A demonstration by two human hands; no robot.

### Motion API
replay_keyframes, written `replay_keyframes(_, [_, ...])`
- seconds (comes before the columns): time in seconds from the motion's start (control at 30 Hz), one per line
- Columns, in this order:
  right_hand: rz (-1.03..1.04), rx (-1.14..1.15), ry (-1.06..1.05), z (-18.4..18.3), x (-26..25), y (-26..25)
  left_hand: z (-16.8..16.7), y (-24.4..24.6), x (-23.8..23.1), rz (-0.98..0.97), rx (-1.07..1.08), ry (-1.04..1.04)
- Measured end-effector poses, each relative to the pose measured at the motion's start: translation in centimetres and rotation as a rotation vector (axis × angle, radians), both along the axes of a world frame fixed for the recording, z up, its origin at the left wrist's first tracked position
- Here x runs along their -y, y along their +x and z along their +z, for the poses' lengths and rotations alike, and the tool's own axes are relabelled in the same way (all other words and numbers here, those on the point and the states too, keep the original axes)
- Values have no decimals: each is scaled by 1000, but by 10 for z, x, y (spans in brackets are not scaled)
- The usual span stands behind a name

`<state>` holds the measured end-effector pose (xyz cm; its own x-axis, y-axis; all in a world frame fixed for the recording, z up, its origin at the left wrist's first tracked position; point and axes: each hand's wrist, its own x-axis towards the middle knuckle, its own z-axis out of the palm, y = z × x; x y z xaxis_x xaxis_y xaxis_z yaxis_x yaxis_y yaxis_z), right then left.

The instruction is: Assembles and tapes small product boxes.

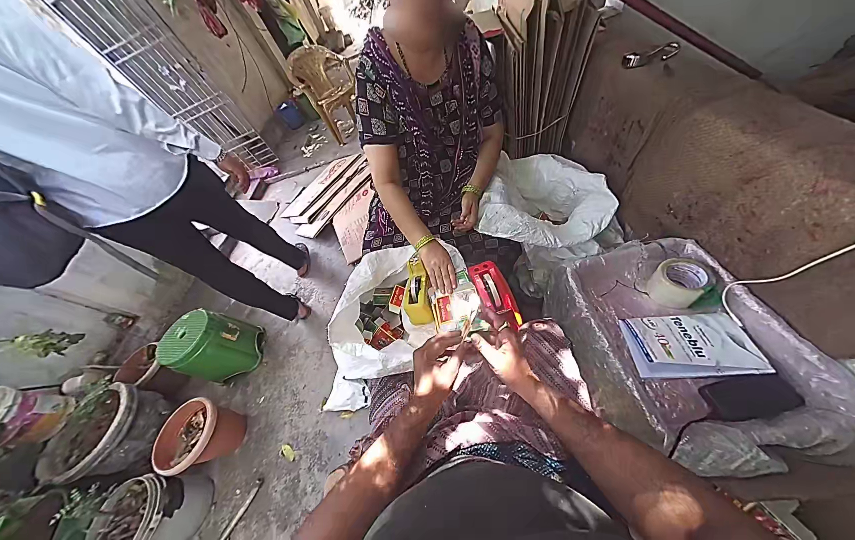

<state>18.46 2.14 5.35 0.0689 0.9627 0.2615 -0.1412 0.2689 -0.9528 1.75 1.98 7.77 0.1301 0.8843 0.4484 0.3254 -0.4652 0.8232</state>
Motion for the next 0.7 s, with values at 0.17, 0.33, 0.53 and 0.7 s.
replay_keyframes(0.17, [26, -67, -74, -1, 1, 1, 6, 10, 6, -99, 210, -338])
replay_keyframes(0.33, [135, -130, -125, 1, 0, 10, 14, 8, 2, -180, 298, -509])
replay_keyframes(0.53, [143, -52, -120, -2, -1, 7, 18, 3, 3, -185, 260, -508])
replay_keyframes(0.7, [106, 3, -109, -10, 0, 5, 14, -1, 4, -235, 272, -507])
